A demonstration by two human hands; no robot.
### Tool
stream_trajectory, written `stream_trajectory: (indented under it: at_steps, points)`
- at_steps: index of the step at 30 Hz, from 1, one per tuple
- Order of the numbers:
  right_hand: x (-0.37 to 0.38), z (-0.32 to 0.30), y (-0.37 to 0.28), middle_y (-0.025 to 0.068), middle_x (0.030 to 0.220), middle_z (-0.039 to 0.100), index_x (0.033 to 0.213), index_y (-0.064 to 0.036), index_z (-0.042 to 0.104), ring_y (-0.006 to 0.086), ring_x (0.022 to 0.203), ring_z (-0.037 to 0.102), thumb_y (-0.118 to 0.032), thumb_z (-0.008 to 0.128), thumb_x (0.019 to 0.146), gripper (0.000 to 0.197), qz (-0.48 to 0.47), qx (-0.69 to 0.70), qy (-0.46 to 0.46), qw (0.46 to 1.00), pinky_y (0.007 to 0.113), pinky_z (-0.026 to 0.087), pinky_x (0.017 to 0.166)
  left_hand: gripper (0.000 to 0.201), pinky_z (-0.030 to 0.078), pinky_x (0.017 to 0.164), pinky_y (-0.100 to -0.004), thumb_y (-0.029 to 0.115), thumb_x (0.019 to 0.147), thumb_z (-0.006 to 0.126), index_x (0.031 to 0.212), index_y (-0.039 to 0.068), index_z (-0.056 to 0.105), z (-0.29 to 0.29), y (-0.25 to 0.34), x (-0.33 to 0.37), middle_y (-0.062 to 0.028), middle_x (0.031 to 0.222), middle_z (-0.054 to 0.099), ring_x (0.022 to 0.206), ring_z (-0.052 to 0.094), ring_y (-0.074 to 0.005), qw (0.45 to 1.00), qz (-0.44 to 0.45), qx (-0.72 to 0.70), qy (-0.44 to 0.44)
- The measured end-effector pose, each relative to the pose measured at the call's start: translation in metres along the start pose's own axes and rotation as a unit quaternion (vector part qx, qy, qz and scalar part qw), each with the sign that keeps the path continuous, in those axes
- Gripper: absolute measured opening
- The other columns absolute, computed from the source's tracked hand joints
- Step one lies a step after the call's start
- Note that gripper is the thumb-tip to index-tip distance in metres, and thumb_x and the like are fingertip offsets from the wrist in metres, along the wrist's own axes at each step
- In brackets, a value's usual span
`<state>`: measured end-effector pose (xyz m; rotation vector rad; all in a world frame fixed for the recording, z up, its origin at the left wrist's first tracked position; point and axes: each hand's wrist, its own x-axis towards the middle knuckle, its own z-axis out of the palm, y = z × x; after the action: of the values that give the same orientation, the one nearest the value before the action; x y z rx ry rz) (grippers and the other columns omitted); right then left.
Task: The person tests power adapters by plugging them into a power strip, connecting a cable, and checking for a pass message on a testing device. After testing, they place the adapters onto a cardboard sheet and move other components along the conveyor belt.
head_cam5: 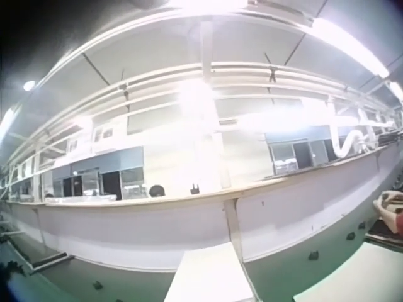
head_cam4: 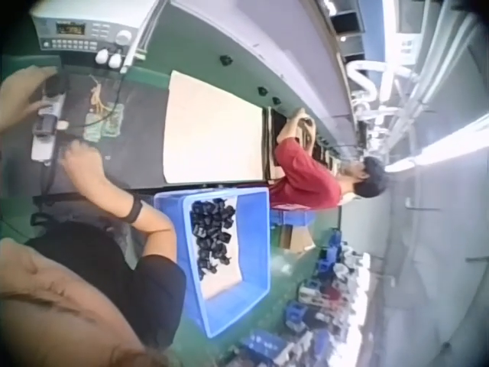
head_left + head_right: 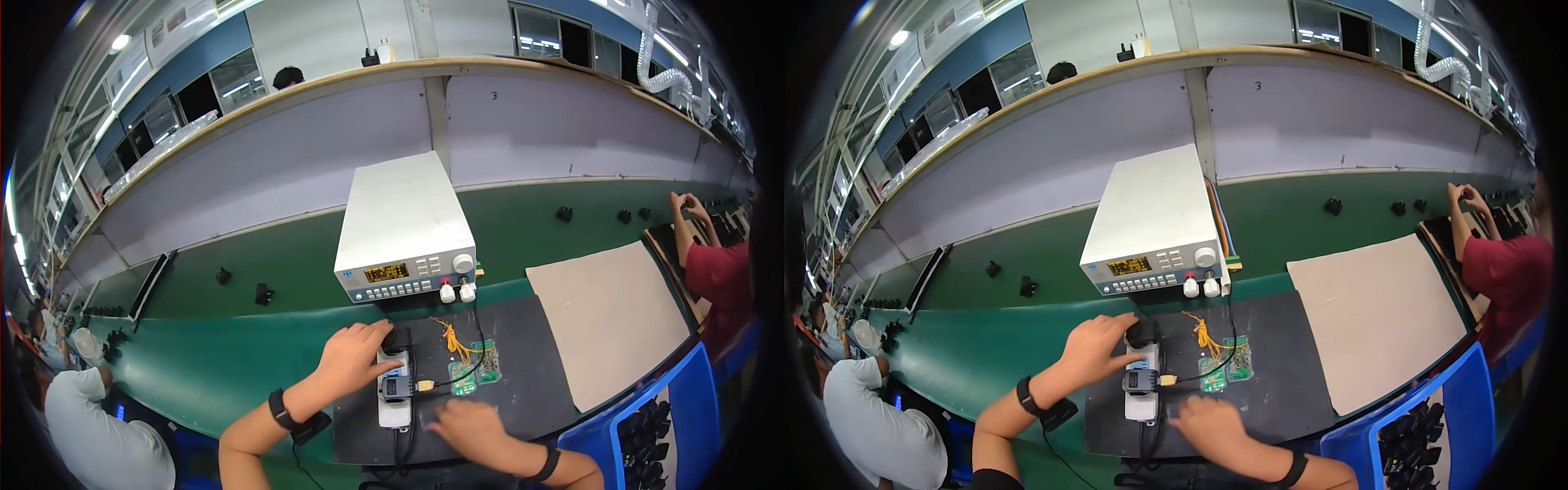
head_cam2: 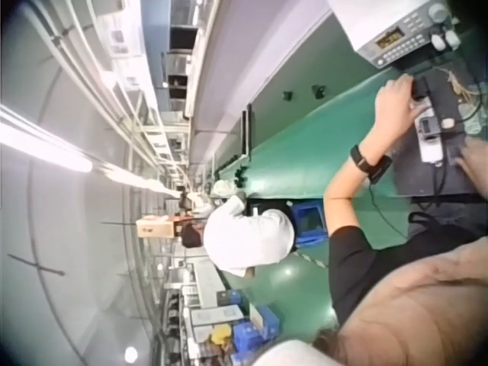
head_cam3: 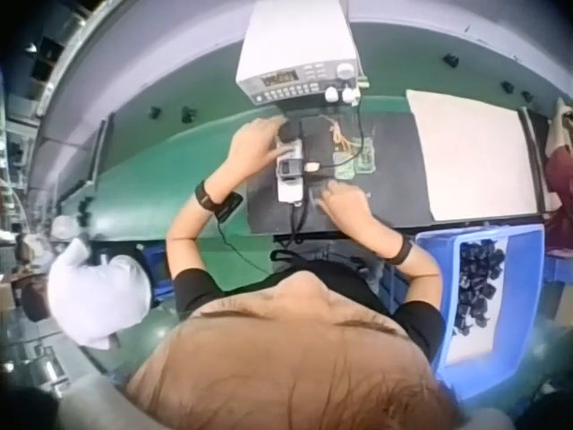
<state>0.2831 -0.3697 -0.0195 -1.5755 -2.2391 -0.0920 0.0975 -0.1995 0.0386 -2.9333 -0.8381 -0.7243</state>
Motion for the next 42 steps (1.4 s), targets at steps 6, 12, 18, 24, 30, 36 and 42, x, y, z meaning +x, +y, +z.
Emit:
stream_trajectory:
  at_steps: [6,12,18,24,30,36,42]
  points:
    - [-0.019,0.028,-0.021,0.0094,0.064,0.060,0.093,0.0013,0.064,0.0217,0.056,0.061,-0.043,0.062,0.080,0.046,0.028,-0.042,-0.095,0.994,0.033,0.047,0.047,0.041,0.049,0.065,-0.0383,0.039,0.067,0.072,0.090,0.007,0.061,0.023,-0.023,0.030,-0.0127,0.076,0.062,0.073,0.062,-0.0303,0.977,-0.043,0.031,-0.206]
    - [-0.022,0.030,-0.023,0.0129,0.068,0.062,0.094,0.0065,0.060,0.0255,0.058,0.063,-0.042,0.063,0.078,0.051,0.042,-0.062,-0.112,0.991,0.036,0.048,0.048,0.042,0.048,0.060,-0.0353,0.042,0.062,0.075,0.092,0.013,0.066,-0.056,0.015,0.021,-0.0076,0.068,0.059,0.068,0.061,-0.0267,0.997,0.013,-0.001,-0.073]
    - [0.000,-0.049,0.031,0.0102,0.066,0.059,0.100,0.0025,0.063,0.0223,0.062,0.060,-0.036,0.065,0.080,0.044,0.039,0.220,-0.009,0.975,0.033,0.048,0.055,0.046,0.050,0.062,-0.0374,0.048,0.057,0.077,0.078,0.007,0.068,-0.058,-0.108,0.007,-0.0126,0.071,0.065,0.070,0.064,-0.0297,0.956,-0.184,0.049,-0.224]
    - [0.061,-0.099,0.132,0.0026,0.076,0.056,0.089,-0.0052,0.066,0.0105,0.063,0.051,-0.013,0.068,0.081,0.011,0.224,0.286,0.372,0.854,0.025,0.044,0.061,0.057,0.049,0.079,-0.0409,0.044,0.056,0.080,0.097,0.007,0.067,0.049,-0.258,-0.003,-0.0167,0.093,0.066,0.090,0.062,-0.0328,0.953,-0.295,0.047,-0.047]
    - [0.090,-0.030,0.387,0.0154,0.136,0.034,0.132,-0.0155,0.042,0.0341,0.114,0.049,-0.020,0.079,0.064,0.077,0.462,-0.031,0.216,0.860,0.039,0.045,0.093,0.090,0.042,0.094,-0.0427,0.039,0.065,0.078,0.135,0.003,0.036,0.062,-0.226,0.008,-0.0225,0.126,0.051,0.114,0.050,-0.0370,0.973,-0.223,0.054,0.022]
    - [0.150,0.003,0.468,0.0071,0.152,0.016,0.142,-0.0338,0.026,0.0360,0.134,0.026,-0.005,0.056,0.080,0.074,0.594,-0.061,0.099,0.796,0.064,0.027,0.100,0.079,0.038,0.097,-0.0414,0.026,0.073,0.073,0.137,0.001,0.033,-0.015,-0.152,-0.044,-0.0221,0.129,0.047,0.116,0.047,-0.0383,0.973,-0.231,0.021,-0.015]
    - [0.151,0.030,0.516,0.0059,0.142,0.030,0.126,-0.0298,0.047,0.0347,0.125,0.037,-0.007,0.056,0.080,0.052,0.555,-0.006,0.103,0.825,0.058,0.034,0.097,0.078,0.040,0.096,-0.0397,0.022,0.071,0.074,0.136,0.002,0.035,-0.035,-0.104,-0.113,-0.0213,0.131,0.046,0.116,0.049,-0.0347,0.944,-0.323,0.022,-0.065]
